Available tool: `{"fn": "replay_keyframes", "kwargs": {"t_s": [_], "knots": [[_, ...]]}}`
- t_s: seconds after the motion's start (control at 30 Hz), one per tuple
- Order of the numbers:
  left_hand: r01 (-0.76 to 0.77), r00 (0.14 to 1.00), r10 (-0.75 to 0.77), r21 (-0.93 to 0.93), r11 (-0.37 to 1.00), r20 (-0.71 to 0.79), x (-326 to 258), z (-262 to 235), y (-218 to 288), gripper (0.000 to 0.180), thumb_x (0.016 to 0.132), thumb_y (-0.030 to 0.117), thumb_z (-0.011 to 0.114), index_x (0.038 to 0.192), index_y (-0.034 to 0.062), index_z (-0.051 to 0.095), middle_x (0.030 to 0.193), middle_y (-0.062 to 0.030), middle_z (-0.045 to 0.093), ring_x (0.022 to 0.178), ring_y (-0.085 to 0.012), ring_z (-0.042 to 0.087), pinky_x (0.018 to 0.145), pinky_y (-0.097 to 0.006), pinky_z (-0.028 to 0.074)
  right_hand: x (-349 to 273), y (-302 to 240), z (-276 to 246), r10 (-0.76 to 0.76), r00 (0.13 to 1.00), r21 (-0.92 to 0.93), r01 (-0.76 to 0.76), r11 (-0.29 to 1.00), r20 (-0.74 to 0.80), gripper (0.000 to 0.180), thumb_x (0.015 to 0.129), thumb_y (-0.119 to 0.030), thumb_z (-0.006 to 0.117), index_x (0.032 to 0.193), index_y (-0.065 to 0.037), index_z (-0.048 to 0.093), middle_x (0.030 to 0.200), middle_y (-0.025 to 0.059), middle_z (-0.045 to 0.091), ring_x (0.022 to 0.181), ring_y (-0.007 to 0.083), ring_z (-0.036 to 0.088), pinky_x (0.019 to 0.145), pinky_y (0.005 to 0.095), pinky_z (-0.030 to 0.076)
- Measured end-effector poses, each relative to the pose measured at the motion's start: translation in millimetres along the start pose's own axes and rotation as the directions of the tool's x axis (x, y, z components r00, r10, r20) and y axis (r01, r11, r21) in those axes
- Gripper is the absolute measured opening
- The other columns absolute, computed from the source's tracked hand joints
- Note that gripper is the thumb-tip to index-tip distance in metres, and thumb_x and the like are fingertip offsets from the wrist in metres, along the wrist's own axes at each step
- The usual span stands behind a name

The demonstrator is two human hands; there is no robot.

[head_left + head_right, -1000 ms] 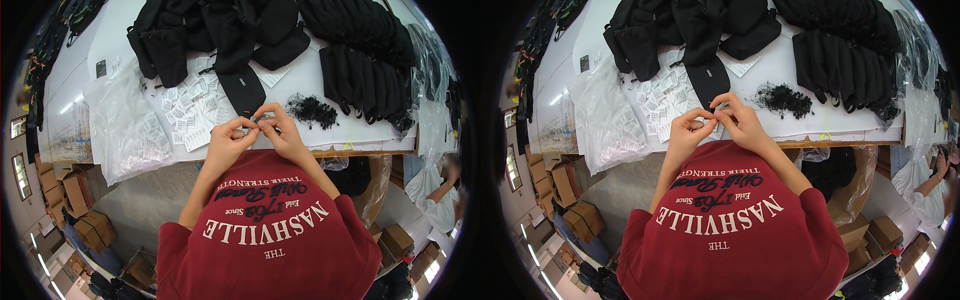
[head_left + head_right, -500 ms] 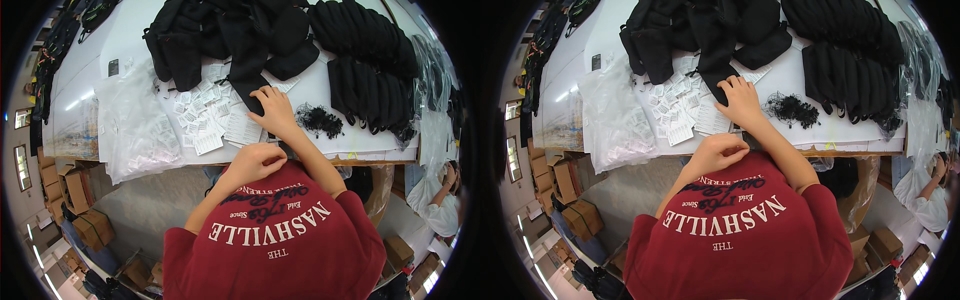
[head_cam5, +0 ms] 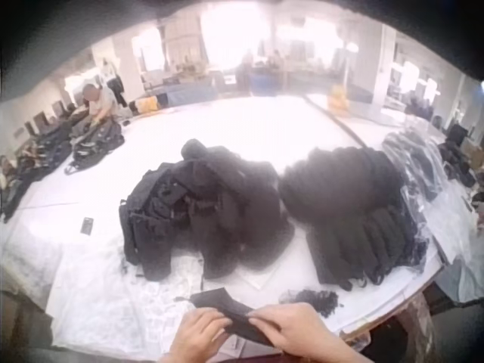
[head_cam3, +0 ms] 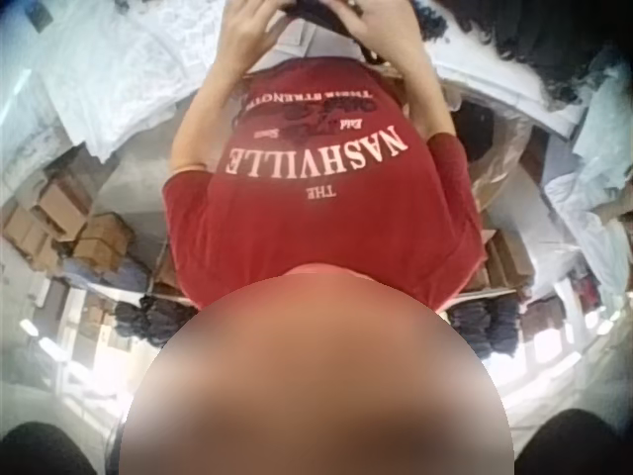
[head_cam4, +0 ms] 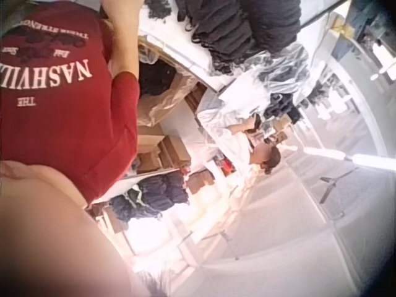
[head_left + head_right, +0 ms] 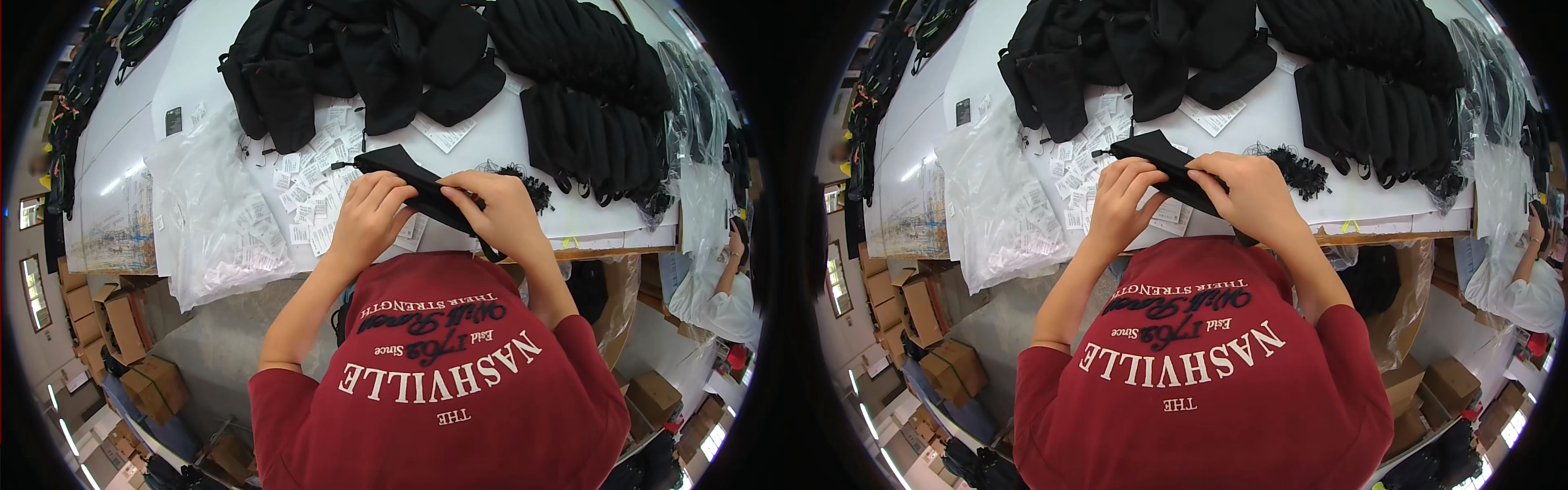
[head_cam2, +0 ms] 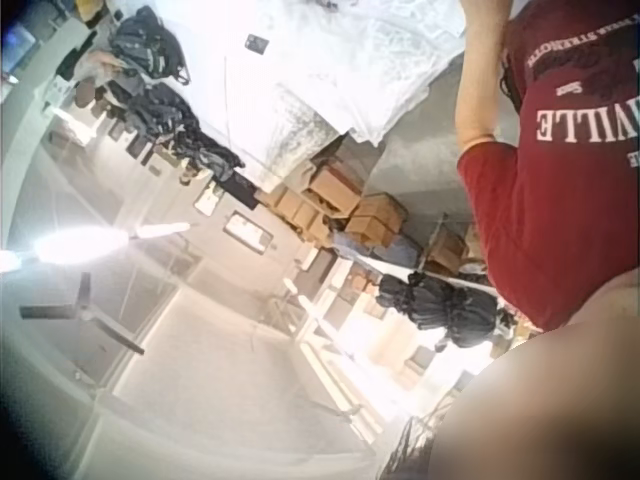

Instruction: The recorder is inspecting and attaching tags to small black waist packs or pouches in a factory or warehouse setting.

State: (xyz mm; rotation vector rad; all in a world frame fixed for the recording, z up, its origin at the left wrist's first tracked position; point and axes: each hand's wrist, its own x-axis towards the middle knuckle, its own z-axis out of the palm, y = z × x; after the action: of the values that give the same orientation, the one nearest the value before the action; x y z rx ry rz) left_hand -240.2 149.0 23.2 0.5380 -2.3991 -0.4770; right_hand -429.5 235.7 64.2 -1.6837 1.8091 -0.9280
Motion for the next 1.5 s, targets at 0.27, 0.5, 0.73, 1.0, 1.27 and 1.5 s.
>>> {"fn": "replay_keyframes", "kwargs": {"t_s": [0.27,0.5,0.73,1.0,1.27,1.5], "knots": [[-0.039,0.999,0.038,0.099,0.994,0.011,-16,-4,10,0.026,0.066,0.008,0.07,0.093,0.0097,0.068,0.092,-0.0013,0.058,0.091,-0.0196,0.055,0.081,-0.035,0.043,-4,-11,-1,-0.006,0.996,0.106,0.015,0.994,-0.084,0.012,0.085,-0.015,0.062,0.088,-0.004,0.067,0.077,0.0114,0.066,0.064,0.0287,0.063,0.059,0.0328,0.049],[-0.144,0.989,0.143,0.081,0.986,0.025,-25,1,5,0.026,0.066,0.007,0.069,0.092,0.0075,0.068,0.094,-0.0027,0.061,0.092,-0.0201,0.057,0.077,-0.035,0.047,-6,-11,-2,0.009,0.998,0.169,-0.019,0.985,0.058,0.012,0.084,-0.015,0.062,0.086,-0.005,0.068,0.072,0.0112,0.065,0.059,0.027,0.061,0.056,0.0319,0.047],[-0.031,0.922,0.056,-0.071,0.997,0.382,-13,-20,26,0.022,0.066,0.003,0.064,0.088,0.0036,0.063,0.107,-0.0099,0.061,0.089,-0.0254,0.06,0.077,-0.035,0.049,8,-3,5,0.012,0.999,0.152,-0.018,0.988,0.036,0.014,0.086,-0.012,0.061,0.089,-0.001,0.069,0.08,0.0107,0.067,0.069,0.0209,0.065,0.062,0.028,0.05],[0.399,0.831,-0.274,-0.175,0.9,0.485,-2,-74,25,0.019,0.074,0.006,0.066,0.09,0.0011,0.056,0.123,-0.0187,0.053,0.093,-0.0384,0.058,0.077,-0.037,0.048,-32,51,6,0.015,0.879,0.574,-0.324,0.752,0.476,0.041,0.093,-0.031,0.056,0.123,-0.003,0.057,0.118,0.0091,0.06,0.106,0.0154,0.056,0.086,0.03,0.048],[0.73,0.585,-0.593,-0.039,0.683,0.554,-12,-72,7,0.02,0.08,0.013,0.067,0.092,0.0002,0.056,0.081,-0.0152,0.063,0.067,-0.0265,0.055,0.064,-0.031,0.044,-42,53,-18,-0.076,0.916,0.911,-0.378,0.167,0.394,0.04,0.089,-0.018,0.06,0.123,-0.004,0.047,0.074,0.0089,0.059,0.058,0.0114,0.055,0.051,0.0187,0.038],[0.773,0.513,-0.32,-0.267,0.575,0.796,-29,-62,9,0.026,0.094,0.028,0.053,0.106,0.0053,0.054,0.064,-0.0133,0.055,0.055,-0.024,0.053,0.057,-0.033,0.042,-38,59,-17,-0.044,0.999,0.94,-0.042,-0.339,0.028,0.058,0.088,-0.05,0.059,0.124,-0.006,0.05,0.101,0.009,0.066,0.069,0.0203,0.062,0.053,0.0265,0.046]]}}
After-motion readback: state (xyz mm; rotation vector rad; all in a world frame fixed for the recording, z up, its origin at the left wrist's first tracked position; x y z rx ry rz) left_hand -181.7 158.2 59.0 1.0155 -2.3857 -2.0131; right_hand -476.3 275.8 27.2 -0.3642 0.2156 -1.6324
